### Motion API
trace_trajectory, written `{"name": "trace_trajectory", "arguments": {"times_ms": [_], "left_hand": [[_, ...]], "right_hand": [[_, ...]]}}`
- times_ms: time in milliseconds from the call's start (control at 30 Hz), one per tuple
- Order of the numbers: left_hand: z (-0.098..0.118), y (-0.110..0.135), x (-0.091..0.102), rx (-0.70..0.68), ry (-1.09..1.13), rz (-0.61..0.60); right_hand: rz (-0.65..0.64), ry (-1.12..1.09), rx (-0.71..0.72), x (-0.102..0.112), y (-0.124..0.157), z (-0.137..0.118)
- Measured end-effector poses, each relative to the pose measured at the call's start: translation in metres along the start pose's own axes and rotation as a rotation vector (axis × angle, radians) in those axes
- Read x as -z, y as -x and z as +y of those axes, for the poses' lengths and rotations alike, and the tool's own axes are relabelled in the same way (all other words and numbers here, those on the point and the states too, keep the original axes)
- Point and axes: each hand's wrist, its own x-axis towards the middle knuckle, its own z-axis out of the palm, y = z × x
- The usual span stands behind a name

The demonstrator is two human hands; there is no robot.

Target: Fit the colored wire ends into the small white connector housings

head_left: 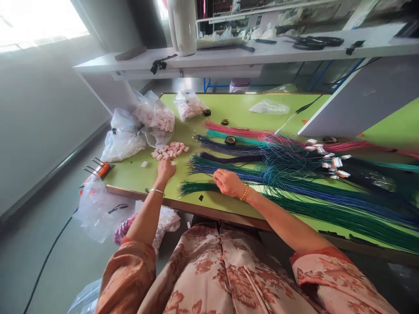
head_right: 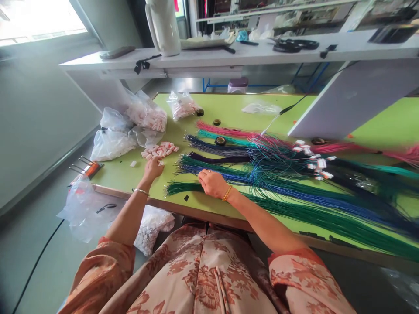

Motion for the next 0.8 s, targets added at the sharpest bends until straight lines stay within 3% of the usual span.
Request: {"name": "trace_trajectory", "arguments": {"times_ms": [67,167,233,333,533,800], "left_hand": [[-0.001,0.007,0.006,0.072,0.177,0.000],[0.003,0.021,0.016,0.171,0.682,-0.069],[0.009,0.031,0.023,0.185,1.001,-0.149],[0.019,0.045,0.032,0.208,1.254,-0.222],[0.029,0.073,0.039,0.223,1.457,-0.208],[0.057,0.107,0.028,0.205,1.520,-0.338]], "right_hand": [[-0.010,-0.181,-0.050,0.005,-0.002,0.000],[-0.100,-0.444,-0.084,0.008,-0.014,-0.006],[-0.115,-0.543,-0.077,0.006,-0.028,-0.017],[-0.093,-0.623,-0.050,0.002,-0.053,-0.040],[-0.005,-0.702,0.042,0.013,-0.076,-0.076],[0.164,-0.737,-0.038,0.031,-0.050,-0.071]]}}
